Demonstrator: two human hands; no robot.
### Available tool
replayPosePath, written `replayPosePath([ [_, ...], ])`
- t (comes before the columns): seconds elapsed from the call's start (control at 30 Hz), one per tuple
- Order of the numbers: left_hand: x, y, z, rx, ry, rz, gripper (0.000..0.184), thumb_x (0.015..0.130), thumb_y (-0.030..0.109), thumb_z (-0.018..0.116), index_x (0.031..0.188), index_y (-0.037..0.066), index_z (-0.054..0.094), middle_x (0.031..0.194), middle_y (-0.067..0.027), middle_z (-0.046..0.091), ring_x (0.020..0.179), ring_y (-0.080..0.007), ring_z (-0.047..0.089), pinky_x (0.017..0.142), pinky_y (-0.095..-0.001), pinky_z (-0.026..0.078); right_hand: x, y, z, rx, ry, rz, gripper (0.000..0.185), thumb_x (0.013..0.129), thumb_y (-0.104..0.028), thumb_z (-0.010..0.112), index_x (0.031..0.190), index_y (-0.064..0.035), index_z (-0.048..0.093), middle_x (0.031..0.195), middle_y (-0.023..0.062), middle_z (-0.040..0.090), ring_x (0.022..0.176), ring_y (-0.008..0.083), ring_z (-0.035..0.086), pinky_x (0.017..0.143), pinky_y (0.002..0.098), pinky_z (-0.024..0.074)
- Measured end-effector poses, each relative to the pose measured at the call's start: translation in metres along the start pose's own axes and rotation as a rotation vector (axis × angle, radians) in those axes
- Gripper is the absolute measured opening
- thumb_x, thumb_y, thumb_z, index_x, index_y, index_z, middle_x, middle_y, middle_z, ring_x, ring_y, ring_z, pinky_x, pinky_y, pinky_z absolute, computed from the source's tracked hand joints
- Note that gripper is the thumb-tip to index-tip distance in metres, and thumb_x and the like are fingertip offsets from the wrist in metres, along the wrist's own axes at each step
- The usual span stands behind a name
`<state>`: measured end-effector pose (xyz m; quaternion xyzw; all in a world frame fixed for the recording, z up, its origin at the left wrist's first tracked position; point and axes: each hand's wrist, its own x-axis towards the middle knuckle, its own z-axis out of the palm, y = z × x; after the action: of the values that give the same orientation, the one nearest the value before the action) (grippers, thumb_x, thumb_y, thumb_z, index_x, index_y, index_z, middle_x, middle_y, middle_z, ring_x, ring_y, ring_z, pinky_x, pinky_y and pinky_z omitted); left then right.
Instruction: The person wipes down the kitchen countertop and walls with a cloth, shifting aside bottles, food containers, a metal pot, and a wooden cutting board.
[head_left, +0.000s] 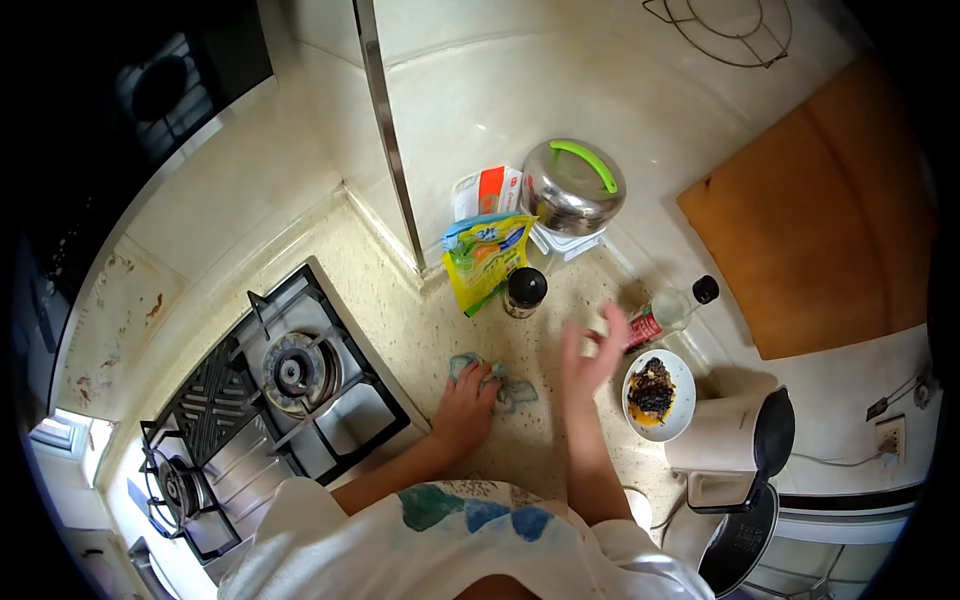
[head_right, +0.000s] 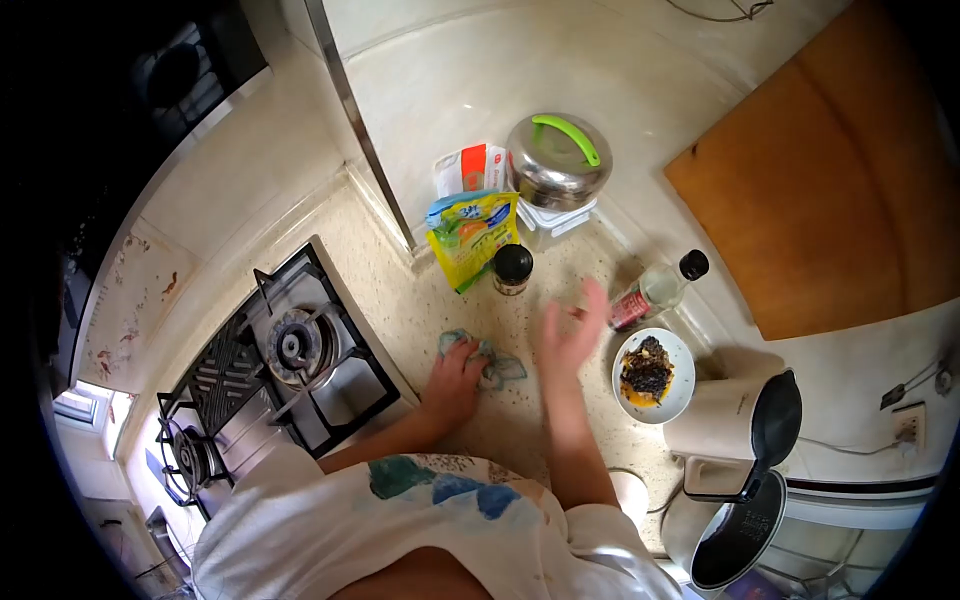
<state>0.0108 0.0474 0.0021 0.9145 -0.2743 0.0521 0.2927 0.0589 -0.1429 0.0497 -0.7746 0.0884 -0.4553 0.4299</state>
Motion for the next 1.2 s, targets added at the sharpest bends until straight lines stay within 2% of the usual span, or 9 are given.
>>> replayPosePath([
  [0.1, 0.0, 0.002, -0.003, 0.034, -0.003, 0.008, 0.036, 0.079, 0.005, 0.056, 0.114, 0.004, 0.055, 0.129, -0.0187, 0.044, 0.127, -0.0386, 0.038, 0.093, -0.0579, 0.036, 0.031, -0.008, -0.046, -0.281, 0.334, -0.104, 0.049, 0.078, -0.01, 0.074, 0.12, -0.0018, 0.051, 0.117, 0.0128, 0.053, 0.097, 0.022, 0.054, 0.076, 0.0312, 0.0477],
  [0.13, 0.0, 0.002, -0.003, 0.031, -0.002, 0.004, 0.036, 0.079, 0.005, 0.056, 0.114, 0.004, 0.055, 0.129, -0.0187, 0.044, 0.127, -0.0386, 0.038, 0.093, -0.0579, 0.036, 0.044, -0.002, -0.057, -0.422, 0.368, -0.11, 0.058, 0.074, -0.011, 0.077, 0.123, 0.0024, 0.047, 0.116, 0.0162, 0.053, 0.103, 0.0293, 0.054, 0.077, 0.0351, 0.0486],
  [0.23, -0.001, -0.001, 0.002, 0.016, 0.005, 0.01, 0.036, 0.079, 0.006, 0.056, 0.115, 0.004, 0.055, 0.13, -0.0183, 0.043, 0.128, -0.0386, 0.037, 0.095, -0.0585, 0.035, 0.067, 0.025, -0.06, -0.479, 0.315, -0.113, 0.071, 0.071, -0.014, 0.08, 0.128, 0.003, 0.042, 0.121, 0.0197, 0.052, 0.107, 0.0329, 0.054, 0.088, 0.0401, 0.0457],
  [0.3, -0.002, -0.005, 0.005, -0.002, -0.02, -0.013, 0.038, 0.079, 0.008, 0.057, 0.117, 0.005, 0.054, 0.132, -0.0178, 0.042, 0.129, -0.0387, 0.036, 0.097, -0.059, 0.034, 0.073, 0.031, -0.053, -0.194, 0.143, 0.222, 0.084, 0.067, -0.019, 0.084, 0.134, 0.0019, 0.038, 0.13, 0.0217, 0.048, 0.116, 0.0319, 0.052, 0.098, 0.0389, 0.0408],
  [0.5, -0.002, -0.004, 0.003, 0.01, -0.056, -0.017, 0.042, 0.079, 0.009, 0.059, 0.12, 0.005, 0.053, 0.134, -0.0177, 0.041, 0.13, -0.0391, 0.034, 0.099, -0.0587, 0.032, 0.063, 0.026, -0.021, -0.19, 0.013, 0.195, 0.086, 0.066, -0.013, 0.084, 0.135, 0.0021, 0.036, 0.125, 0.0228, 0.052, 0.11, 0.0306, 0.056, 0.095, 0.0376, 0.0439],
  [0.53, -0.002, -0.005, 0.004, 0.012, -0.063, -0.014, 0.042, 0.079, 0.009, 0.059, 0.12, 0.005, 0.053, 0.134, -0.0177, 0.041, 0.13, -0.0391, 0.034, 0.099, -0.0587, 0.032, 0.059, 0.022, -0.011, -0.175, 0.042, 0.114, 0.083, 0.064, -0.017, 0.085, 0.132, -0.0002, 0.039, 0.116, 0.0202, 0.057, 0.106, 0.028, 0.058, 0.092, 0.0367, 0.0456],
  [0.6, -0.003, -0.005, 0.007, 0.011, -0.04, 0.004, 0.044, 0.077, 0.009, 0.06, 0.12, 0.005, 0.053, 0.134, -0.0182, 0.04, 0.131, -0.0394, 0.034, 0.098, -0.0589, 0.032, 0.056, 0.004, 0.003, -0.003, -0.004, 0.197, 0.081, 0.066, -0.01, 0.084, 0.133, -0.0009, 0.039, 0.117, 0.0193, 0.056, 0.107, 0.0284, 0.057, 0.092, 0.0372, 0.0456],
  [0.77, 0.0, -0.002, 0.004, 0.008, -0.081, -0.014, 0.047, 0.073, 0.007, 0.062, 0.119, 0.005, 0.053, 0.134, -0.0185, 0.04, 0.13, -0.0397, 0.033, 0.098, -0.0594, 0.032, 0.054, -0.01, 0.023, -0.009, -0.084, 0.148, 0.077, 0.064, -0.006, 0.081, 0.13, -0.0042, 0.04, 0.115, 0.0205, 0.056, 0.105, 0.0352, 0.057, 0.091, 0.0382, 0.0452],
  [1.2, 0.001, -0.002, 0.003, 0.015, -0.05, 0.021, 0.055, 0.068, 0.002, 0.058, 0.122, 0.005, 0.051, 0.134, -0.0216, 0.039, 0.128, -0.0437, 0.035, 0.1, -0.059, 0.031, 0.055, -0.022, 0.053, 0.175, -0.251, 0.225, 0.077, 0.065, -0.006, 0.08, 0.13, -0.0027, 0.039, 0.12, 0.02, 0.053, 0.111, 0.0353, 0.054, 0.094, 0.0389, 0.044],
])
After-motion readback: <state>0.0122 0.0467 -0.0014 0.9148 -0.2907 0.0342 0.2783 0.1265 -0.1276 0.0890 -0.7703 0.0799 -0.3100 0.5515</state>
